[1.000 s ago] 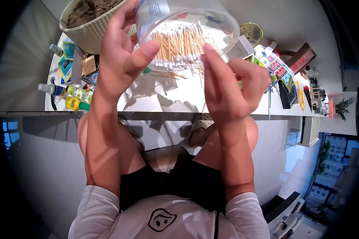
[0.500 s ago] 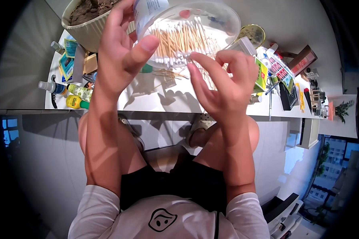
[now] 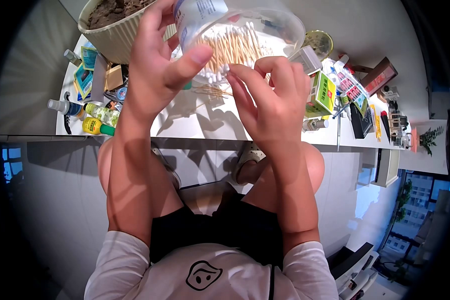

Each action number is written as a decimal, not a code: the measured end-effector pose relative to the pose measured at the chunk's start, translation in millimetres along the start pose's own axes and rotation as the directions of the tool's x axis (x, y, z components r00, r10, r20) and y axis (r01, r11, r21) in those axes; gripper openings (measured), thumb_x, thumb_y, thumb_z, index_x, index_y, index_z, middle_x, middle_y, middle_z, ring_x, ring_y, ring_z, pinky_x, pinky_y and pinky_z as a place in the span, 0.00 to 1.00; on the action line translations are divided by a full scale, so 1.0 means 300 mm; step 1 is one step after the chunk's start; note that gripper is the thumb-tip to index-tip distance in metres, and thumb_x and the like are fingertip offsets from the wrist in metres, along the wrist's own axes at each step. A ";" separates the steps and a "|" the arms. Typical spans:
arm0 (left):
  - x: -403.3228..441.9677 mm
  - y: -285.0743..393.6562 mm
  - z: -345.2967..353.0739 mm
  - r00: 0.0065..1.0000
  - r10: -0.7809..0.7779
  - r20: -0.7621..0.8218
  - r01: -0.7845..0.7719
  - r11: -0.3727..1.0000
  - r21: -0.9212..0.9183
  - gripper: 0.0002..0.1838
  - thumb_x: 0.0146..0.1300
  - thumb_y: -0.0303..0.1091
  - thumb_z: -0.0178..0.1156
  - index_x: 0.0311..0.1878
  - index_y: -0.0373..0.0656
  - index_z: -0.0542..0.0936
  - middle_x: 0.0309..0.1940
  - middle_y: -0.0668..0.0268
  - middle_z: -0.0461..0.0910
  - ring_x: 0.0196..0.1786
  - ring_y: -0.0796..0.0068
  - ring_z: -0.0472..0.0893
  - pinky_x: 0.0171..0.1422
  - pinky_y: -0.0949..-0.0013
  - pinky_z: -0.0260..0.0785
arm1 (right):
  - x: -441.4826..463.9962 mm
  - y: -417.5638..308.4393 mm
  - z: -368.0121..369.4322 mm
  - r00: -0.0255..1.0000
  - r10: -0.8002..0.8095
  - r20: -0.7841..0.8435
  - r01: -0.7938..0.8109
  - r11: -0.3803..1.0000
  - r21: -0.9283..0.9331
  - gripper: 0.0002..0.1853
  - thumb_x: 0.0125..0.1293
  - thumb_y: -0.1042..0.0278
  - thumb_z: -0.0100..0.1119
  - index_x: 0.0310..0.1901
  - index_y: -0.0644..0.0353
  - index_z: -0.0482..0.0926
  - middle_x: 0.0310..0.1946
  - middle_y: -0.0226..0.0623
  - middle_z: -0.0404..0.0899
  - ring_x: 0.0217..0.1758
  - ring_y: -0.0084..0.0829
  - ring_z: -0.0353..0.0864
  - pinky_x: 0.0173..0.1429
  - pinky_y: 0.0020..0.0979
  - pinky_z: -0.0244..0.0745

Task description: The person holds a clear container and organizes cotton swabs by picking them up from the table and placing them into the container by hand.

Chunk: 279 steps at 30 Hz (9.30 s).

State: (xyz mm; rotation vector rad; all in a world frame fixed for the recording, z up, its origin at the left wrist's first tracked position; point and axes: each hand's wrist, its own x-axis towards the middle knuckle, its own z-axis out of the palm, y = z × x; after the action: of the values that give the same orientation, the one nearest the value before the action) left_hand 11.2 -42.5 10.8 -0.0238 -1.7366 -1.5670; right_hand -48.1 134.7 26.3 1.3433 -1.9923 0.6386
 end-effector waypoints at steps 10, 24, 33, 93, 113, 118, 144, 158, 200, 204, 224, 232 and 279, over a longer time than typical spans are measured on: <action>-0.005 -0.014 -0.005 1.000 0.008 0.025 -0.008 1.000 0.009 0.53 0.50 0.64 0.64 0.66 0.29 0.59 0.55 0.55 0.70 0.58 0.66 0.72 0.65 0.63 0.63 | 0.010 -0.013 0.012 0.986 -0.064 -0.154 0.074 0.996 0.058 0.09 0.46 0.70 0.66 0.32 0.51 0.81 0.25 0.21 0.68 0.30 0.26 0.68 0.34 0.30 0.57; -0.004 -0.016 -0.005 0.998 0.001 0.063 0.001 0.999 -0.042 0.52 0.49 0.63 0.65 0.65 0.29 0.60 0.54 0.55 0.70 0.58 0.66 0.72 0.65 0.62 0.64 | 0.000 0.000 0.016 0.982 -0.030 -0.184 0.057 0.988 0.142 0.12 0.45 0.71 0.67 0.35 0.52 0.82 0.27 0.23 0.71 0.30 0.28 0.68 0.35 0.30 0.56; -0.009 -0.003 0.004 0.999 -0.035 0.036 0.037 0.998 -0.059 0.53 0.50 0.63 0.65 0.66 0.30 0.59 0.54 0.55 0.70 0.57 0.64 0.73 0.65 0.61 0.64 | 0.010 -0.008 0.024 0.981 0.060 -0.183 -0.026 0.983 0.184 0.08 0.49 0.66 0.70 0.31 0.50 0.80 0.28 0.24 0.71 0.31 0.29 0.68 0.37 0.31 0.55; -0.001 0.017 0.003 1.000 -0.016 -0.015 0.016 1.000 -0.008 0.55 0.48 0.72 0.59 0.65 0.30 0.62 0.54 0.54 0.68 0.59 0.61 0.71 0.65 0.55 0.64 | -0.005 0.047 -0.006 0.762 0.530 0.372 -0.485 0.085 0.870 0.32 0.51 0.81 0.67 0.52 0.57 0.57 0.38 0.29 0.65 0.37 0.17 0.65 0.41 0.19 0.65; -0.010 0.003 0.003 1.000 -0.004 -0.005 0.004 0.998 -0.063 0.51 0.51 0.65 0.62 0.66 0.30 0.60 0.55 0.54 0.68 0.59 0.59 0.72 0.66 0.54 0.65 | 0.006 0.006 0.012 0.767 0.578 0.277 -0.491 0.251 0.834 0.42 0.51 0.74 0.70 0.64 0.61 0.53 0.36 0.31 0.70 0.30 0.16 0.65 0.35 0.17 0.63; -0.012 0.005 0.003 1.000 -0.015 -0.006 0.015 0.997 -0.081 0.52 0.50 0.65 0.63 0.66 0.30 0.59 0.56 0.54 0.68 0.60 0.60 0.72 0.66 0.55 0.64 | 0.002 0.008 0.005 0.759 0.592 0.271 -0.508 0.279 0.815 0.41 0.51 0.74 0.69 0.64 0.63 0.53 0.39 0.33 0.71 0.33 0.17 0.66 0.38 0.20 0.64; -0.012 -0.013 0.007 1.000 -0.013 0.013 0.014 0.998 -0.060 0.53 0.49 0.64 0.65 0.65 0.30 0.60 0.54 0.54 0.71 0.57 0.64 0.73 0.63 0.63 0.66 | 0.008 -0.019 0.024 0.810 0.582 0.073 -0.457 0.548 0.700 0.51 0.48 0.71 0.71 0.69 0.65 0.47 0.55 0.47 0.65 0.53 0.36 0.73 0.57 0.34 0.69; -0.014 -0.013 0.011 1.000 -0.028 0.005 0.028 0.996 -0.080 0.53 0.49 0.63 0.65 0.66 0.30 0.58 0.54 0.54 0.70 0.57 0.63 0.73 0.64 0.62 0.65 | 0.001 -0.023 0.046 0.831 0.549 0.088 -0.438 0.549 0.712 0.54 0.46 0.71 0.72 0.70 0.66 0.44 0.57 0.49 0.63 0.55 0.40 0.70 0.57 0.36 0.67; -0.014 -0.010 0.009 0.998 -0.052 -0.035 0.051 0.998 -0.049 0.48 0.54 0.62 0.61 0.66 0.33 0.60 0.54 0.55 0.70 0.58 0.61 0.73 0.61 0.60 0.68 | -0.002 -0.022 0.066 0.805 0.593 0.027 -0.453 0.585 0.673 0.48 0.50 0.68 0.67 0.70 0.65 0.49 0.56 0.48 0.67 0.52 0.38 0.71 0.57 0.36 0.67; -0.011 -0.002 0.007 0.999 -0.018 -0.031 0.017 1.000 -0.021 0.50 0.53 0.64 0.61 0.66 0.32 0.60 0.55 0.54 0.69 0.58 0.61 0.73 0.62 0.59 0.67 | -0.005 -0.025 0.055 0.832 0.552 0.052 -0.437 0.596 0.673 0.49 0.50 0.69 0.68 0.70 0.66 0.47 0.58 0.49 0.65 0.53 0.38 0.70 0.57 0.36 0.67; -0.017 -0.008 0.012 0.999 -0.030 -0.027 0.029 0.999 -0.019 0.52 0.53 0.63 0.62 0.67 0.29 0.57 0.56 0.54 0.69 0.60 0.61 0.72 0.64 0.59 0.65 | 0.006 -0.030 0.066 0.835 0.547 0.060 -0.457 0.628 0.629 0.54 0.47 0.67 0.77 0.69 0.65 0.45 0.60 0.49 0.60 0.58 0.37 0.70 0.57 0.32 0.72; -0.009 -0.029 0.001 0.999 0.047 -0.014 -0.047 0.999 0.021 0.50 0.55 0.63 0.60 0.66 0.28 0.57 0.55 0.53 0.69 0.59 0.61 0.72 0.64 0.60 0.65 | 0.000 -0.034 0.081 0.825 0.561 0.065 -0.469 0.617 0.632 0.59 0.42 0.63 0.78 0.69 0.68 0.44 0.59 0.54 0.59 0.63 0.45 0.64 0.65 0.40 0.62; 0.041 0.011 -0.120 0.996 0.014 0.089 -0.026 0.992 0.127 0.52 0.52 0.68 0.58 0.66 0.30 0.62 0.53 0.54 0.72 0.58 0.62 0.73 0.64 0.58 0.64 | -0.095 0.173 0.020 0.714 0.592 0.374 -0.628 0.778 -0.032 0.07 0.57 0.67 0.58 0.32 0.59 0.83 0.29 0.42 0.82 0.31 0.43 0.81 0.39 0.38 0.75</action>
State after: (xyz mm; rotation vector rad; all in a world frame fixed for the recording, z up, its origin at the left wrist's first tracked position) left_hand 23.0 -78.2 17.9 -0.0473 -1.8972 -1.4566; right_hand -90.4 166.9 -0.9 0.8609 -2.7912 0.8311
